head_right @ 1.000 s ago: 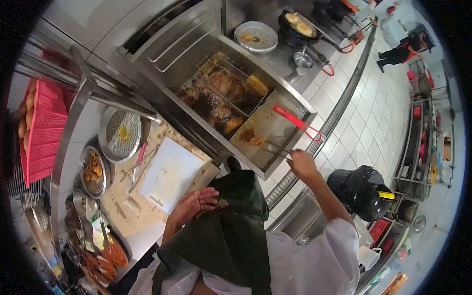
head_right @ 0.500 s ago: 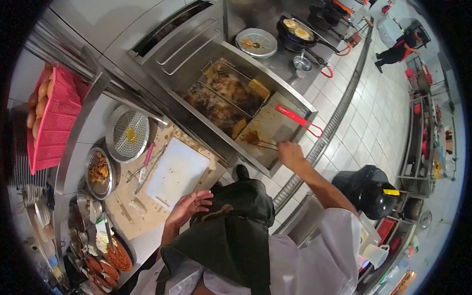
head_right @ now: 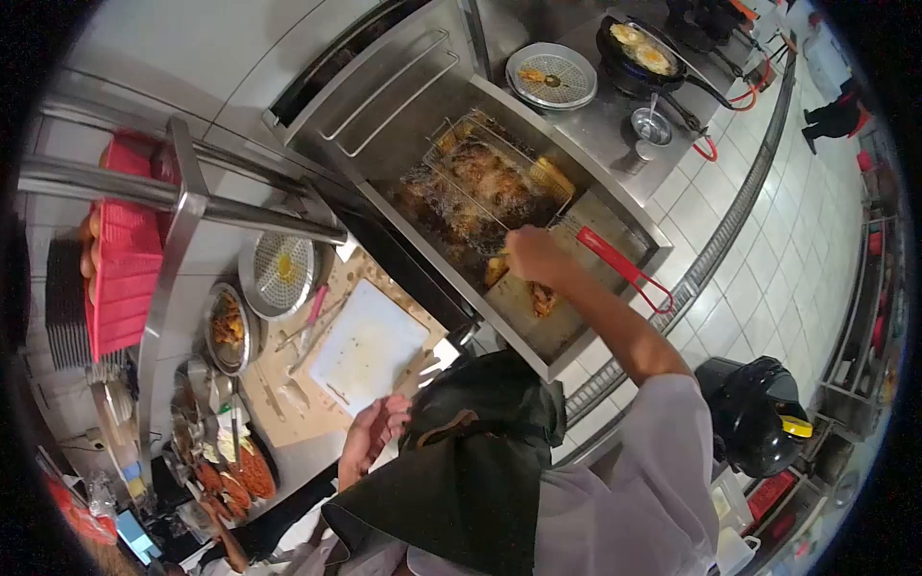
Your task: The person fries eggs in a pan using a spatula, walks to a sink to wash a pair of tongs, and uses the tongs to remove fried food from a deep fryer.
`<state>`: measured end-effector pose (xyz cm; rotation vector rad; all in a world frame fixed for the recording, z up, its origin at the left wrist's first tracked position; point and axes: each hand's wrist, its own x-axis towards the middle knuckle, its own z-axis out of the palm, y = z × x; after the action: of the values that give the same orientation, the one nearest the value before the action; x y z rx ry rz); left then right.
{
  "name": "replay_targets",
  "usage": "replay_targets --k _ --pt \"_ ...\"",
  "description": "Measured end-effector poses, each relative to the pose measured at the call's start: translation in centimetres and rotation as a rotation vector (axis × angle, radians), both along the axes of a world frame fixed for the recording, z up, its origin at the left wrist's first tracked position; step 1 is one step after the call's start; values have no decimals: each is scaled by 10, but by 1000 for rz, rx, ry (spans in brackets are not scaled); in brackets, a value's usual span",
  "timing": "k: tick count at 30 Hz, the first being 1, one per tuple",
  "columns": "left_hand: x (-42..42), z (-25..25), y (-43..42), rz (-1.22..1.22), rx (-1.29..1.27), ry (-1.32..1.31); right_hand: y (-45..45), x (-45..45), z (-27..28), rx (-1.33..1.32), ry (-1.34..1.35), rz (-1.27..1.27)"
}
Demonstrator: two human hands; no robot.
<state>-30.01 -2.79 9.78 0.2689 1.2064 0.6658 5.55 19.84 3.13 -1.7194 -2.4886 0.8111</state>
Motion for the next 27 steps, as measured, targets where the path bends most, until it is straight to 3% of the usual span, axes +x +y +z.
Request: replay_targets --k 7,9,11,15,18,20,21,24,26,27 --pt "-67 -16 -63 207 -132 25 35 -78 -83 -210 -83 -45" --pt "-77 -27 -76 210 -208 -3 32 -48 -75 -58 28 -10" --pt "-80 -31 -78 229 -269 7 26 -13 -70 -90 137 -25" --pt "-107 -71 -104 219 -370 -193 12 34 -38 116 238 -9" --pt "-109 -78 -104 148 -438 -75 6 45 -4 41 264 -67" --pt "-110 -84 -101 89 -467 -27 5 42 17 -285 180 -271" --pt "-109 -86 -100 35 -490 31 4 42 14 -287 173 -269" --pt "-108 -89 -103 52 -468 54 -2 41 -15 -190 119 -231" --pt "-111 -89 -105 71 -470 88 -11 44 -39 98 159 -92" --pt "-114 -90 -107 68 -477 81 -12 43 -32 109 169 -78"
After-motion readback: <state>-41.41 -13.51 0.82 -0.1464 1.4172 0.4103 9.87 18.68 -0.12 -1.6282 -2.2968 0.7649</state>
